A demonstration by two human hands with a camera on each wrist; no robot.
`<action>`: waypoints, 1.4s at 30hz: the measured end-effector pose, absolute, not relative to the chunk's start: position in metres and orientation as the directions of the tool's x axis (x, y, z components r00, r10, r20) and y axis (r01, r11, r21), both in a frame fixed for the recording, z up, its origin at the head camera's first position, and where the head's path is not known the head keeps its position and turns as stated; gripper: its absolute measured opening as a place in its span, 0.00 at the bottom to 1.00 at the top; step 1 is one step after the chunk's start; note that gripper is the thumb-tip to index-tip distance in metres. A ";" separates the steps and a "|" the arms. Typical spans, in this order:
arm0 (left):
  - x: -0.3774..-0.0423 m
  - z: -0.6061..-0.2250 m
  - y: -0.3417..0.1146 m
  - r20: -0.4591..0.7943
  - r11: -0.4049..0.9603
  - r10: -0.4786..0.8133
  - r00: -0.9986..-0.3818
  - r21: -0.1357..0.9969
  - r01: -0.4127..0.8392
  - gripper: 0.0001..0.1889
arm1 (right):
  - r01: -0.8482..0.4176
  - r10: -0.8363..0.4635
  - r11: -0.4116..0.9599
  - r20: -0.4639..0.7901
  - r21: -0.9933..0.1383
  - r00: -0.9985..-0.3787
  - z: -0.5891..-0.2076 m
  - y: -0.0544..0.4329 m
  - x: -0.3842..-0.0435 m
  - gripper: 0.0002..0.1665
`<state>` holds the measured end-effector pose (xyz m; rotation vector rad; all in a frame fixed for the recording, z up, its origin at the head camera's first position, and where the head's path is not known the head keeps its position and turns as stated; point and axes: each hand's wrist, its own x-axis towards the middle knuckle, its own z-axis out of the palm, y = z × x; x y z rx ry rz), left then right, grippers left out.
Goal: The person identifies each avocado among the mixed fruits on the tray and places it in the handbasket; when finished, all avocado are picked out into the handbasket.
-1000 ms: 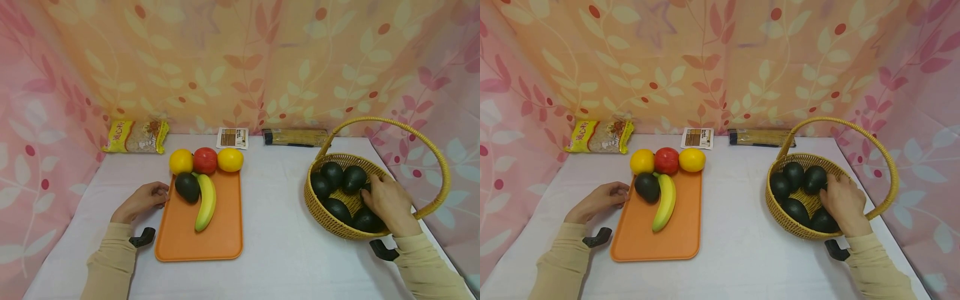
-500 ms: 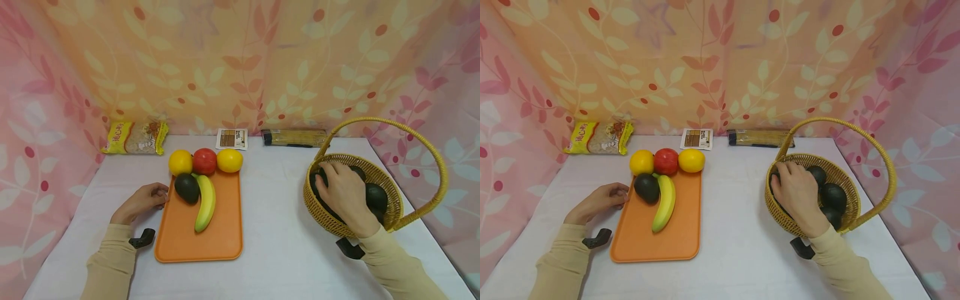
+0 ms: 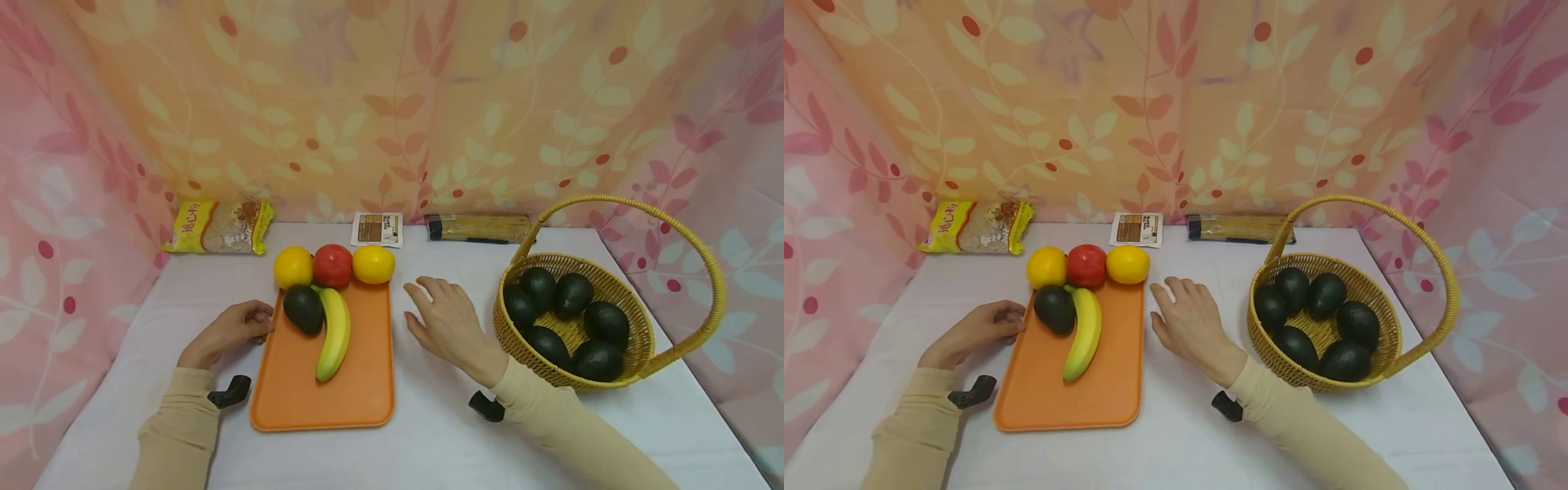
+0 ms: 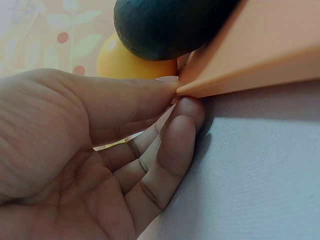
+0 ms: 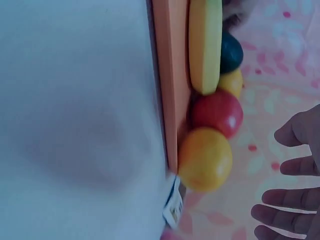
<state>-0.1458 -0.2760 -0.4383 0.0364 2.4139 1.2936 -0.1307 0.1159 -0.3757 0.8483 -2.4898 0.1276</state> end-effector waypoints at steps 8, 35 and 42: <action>-0.145 -0.438 -0.276 -0.337 0.584 0.205 -0.919 0.795 -0.162 0.22 | -0.698 -0.677 0.706 0.404 0.120 -0.615 -0.394 0.062 -0.128 0.32; -0.145 -0.435 -0.278 -0.324 0.594 0.213 -0.922 0.792 -0.141 0.23 | -0.774 -0.806 0.591 0.202 0.225 -0.556 -0.405 -0.035 -0.128 0.33; -0.145 -0.435 -0.276 -0.328 0.578 0.217 -0.919 0.802 -0.150 0.22 | -0.784 -0.810 0.586 0.154 0.202 -0.566 -0.413 -0.032 -0.132 0.34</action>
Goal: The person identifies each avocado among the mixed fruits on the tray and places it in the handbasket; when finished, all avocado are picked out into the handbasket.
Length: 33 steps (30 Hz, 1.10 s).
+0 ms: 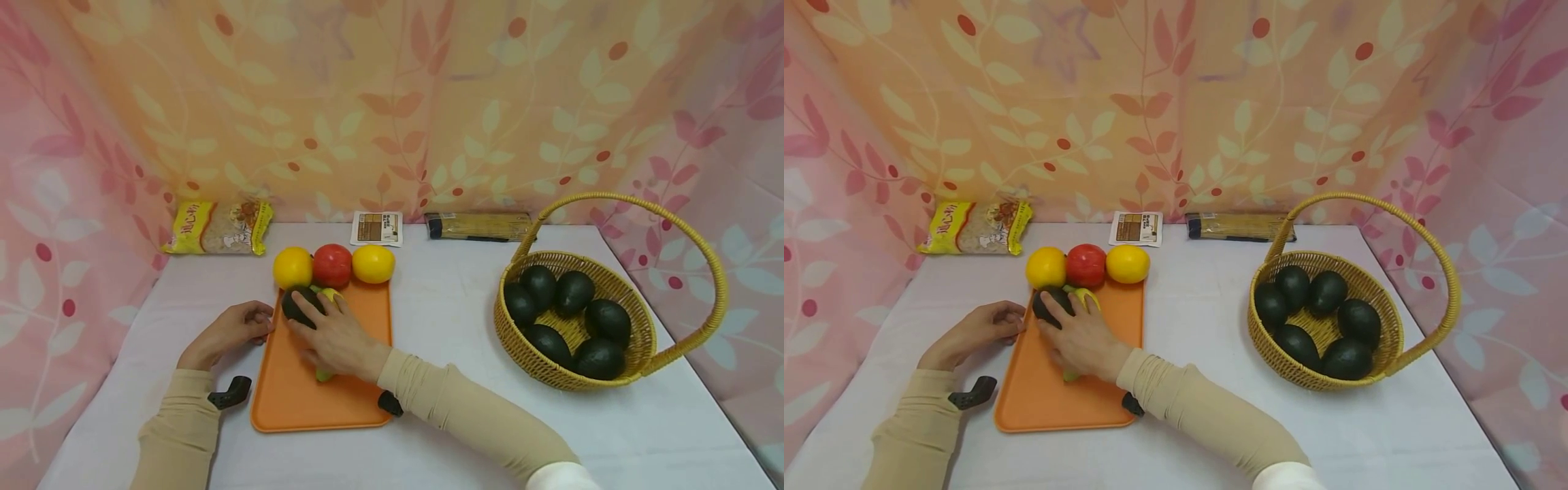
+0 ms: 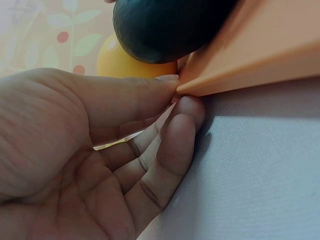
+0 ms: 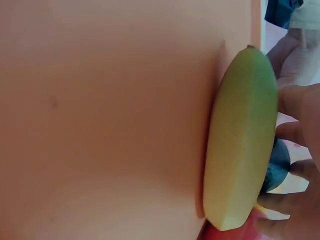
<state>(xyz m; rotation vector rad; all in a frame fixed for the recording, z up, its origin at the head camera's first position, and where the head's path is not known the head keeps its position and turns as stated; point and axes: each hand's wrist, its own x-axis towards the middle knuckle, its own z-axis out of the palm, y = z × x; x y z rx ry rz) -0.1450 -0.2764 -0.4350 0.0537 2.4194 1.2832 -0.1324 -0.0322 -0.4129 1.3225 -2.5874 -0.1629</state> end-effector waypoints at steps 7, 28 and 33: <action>-0.145 -0.436 -0.277 -0.322 0.569 0.217 -0.922 0.809 -0.148 0.23 | -0.822 -0.837 0.546 0.140 0.163 -0.529 -0.411 -0.033 -0.133 0.32; -0.146 -0.436 -0.277 -0.355 0.600 0.189 -0.916 0.780 -0.178 0.23 | -0.826 -0.835 0.546 0.180 0.140 -0.521 -0.404 -0.036 -0.130 0.25; -0.147 -0.437 -0.276 -0.362 0.595 0.194 -0.912 0.782 -0.184 0.24 | -0.847 -0.853 0.514 0.187 0.136 -0.487 -0.405 -0.032 -0.131 0.22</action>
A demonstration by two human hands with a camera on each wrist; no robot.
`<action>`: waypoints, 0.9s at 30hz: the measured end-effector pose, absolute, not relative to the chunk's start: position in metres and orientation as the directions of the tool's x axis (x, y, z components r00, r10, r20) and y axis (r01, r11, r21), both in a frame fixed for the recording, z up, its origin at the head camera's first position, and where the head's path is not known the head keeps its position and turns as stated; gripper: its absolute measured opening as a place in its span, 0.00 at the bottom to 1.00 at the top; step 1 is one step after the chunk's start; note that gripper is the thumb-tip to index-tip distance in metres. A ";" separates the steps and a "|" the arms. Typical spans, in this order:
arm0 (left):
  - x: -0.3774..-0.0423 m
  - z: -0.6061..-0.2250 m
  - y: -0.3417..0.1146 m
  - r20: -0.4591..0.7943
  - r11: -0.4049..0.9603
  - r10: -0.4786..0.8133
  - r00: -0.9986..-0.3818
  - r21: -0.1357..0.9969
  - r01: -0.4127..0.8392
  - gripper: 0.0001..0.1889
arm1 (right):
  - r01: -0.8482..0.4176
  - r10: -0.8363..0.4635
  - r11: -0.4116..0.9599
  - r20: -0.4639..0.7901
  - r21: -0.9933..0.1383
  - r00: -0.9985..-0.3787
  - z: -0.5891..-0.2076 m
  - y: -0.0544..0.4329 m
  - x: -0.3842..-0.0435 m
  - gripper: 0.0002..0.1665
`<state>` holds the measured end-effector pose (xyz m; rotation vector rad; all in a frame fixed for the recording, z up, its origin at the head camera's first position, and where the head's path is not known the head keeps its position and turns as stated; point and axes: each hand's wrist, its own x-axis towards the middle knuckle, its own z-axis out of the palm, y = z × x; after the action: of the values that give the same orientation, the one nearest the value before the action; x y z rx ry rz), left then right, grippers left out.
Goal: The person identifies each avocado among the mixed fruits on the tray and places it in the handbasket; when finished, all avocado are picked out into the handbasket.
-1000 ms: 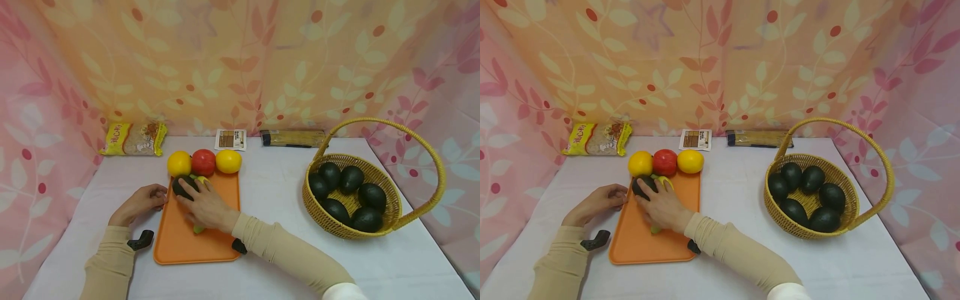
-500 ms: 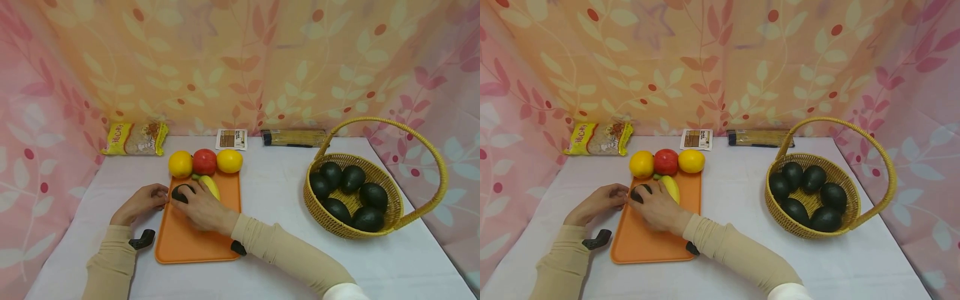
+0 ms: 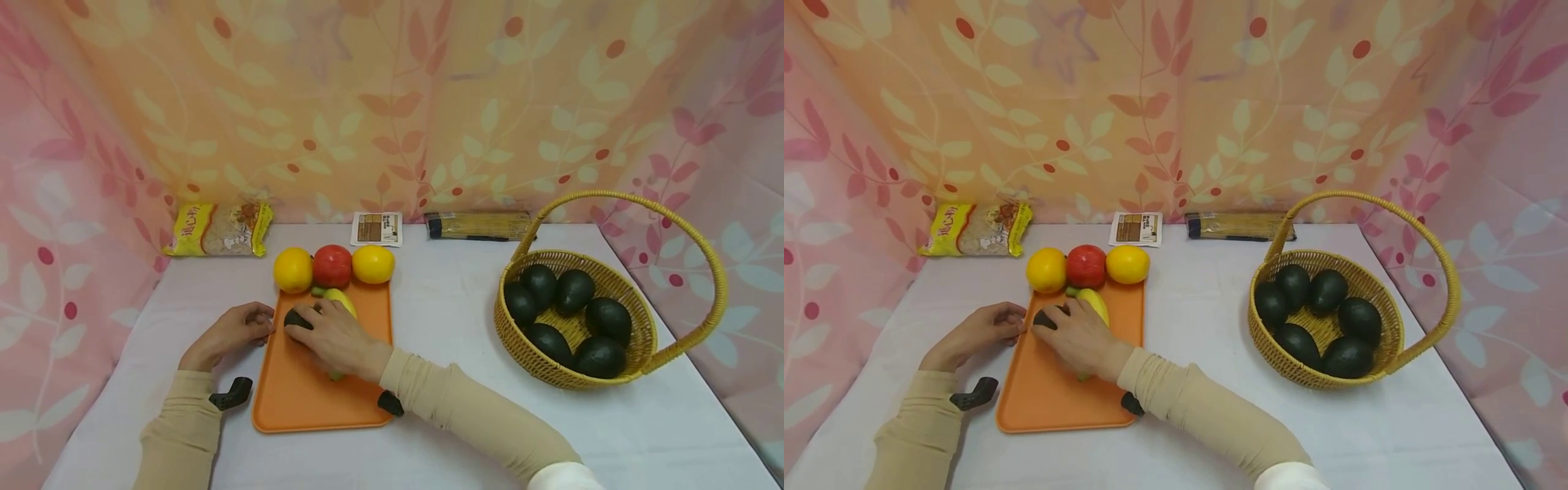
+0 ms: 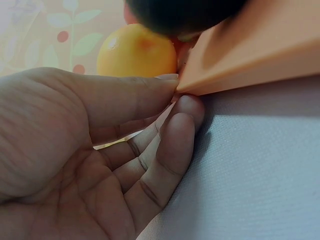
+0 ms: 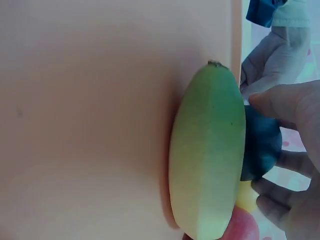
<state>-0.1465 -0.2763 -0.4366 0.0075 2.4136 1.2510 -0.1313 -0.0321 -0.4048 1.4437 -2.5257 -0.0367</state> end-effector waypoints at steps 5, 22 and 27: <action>-0.146 -0.438 -0.277 -0.350 0.592 0.196 -0.916 0.787 -0.174 0.24 | -0.879 -0.879 0.461 0.204 0.123 -0.432 -0.408 -0.029 -0.127 0.21; -0.146 -0.436 -0.278 -0.352 0.591 0.202 -0.914 0.788 -0.172 0.23 | -0.829 -0.751 0.544 0.364 -0.131 -0.551 -0.363 0.033 -0.143 0.30; -0.146 -0.438 -0.278 -0.346 0.575 0.212 -0.914 0.800 -0.170 0.23 | -0.779 -0.646 0.606 0.473 -0.159 -0.599 -0.347 0.074 -0.154 0.29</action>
<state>-0.1465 -0.2784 -0.4375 0.0338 2.4037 1.2828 -0.1542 0.0742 -0.3465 1.1445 -2.4665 0.5004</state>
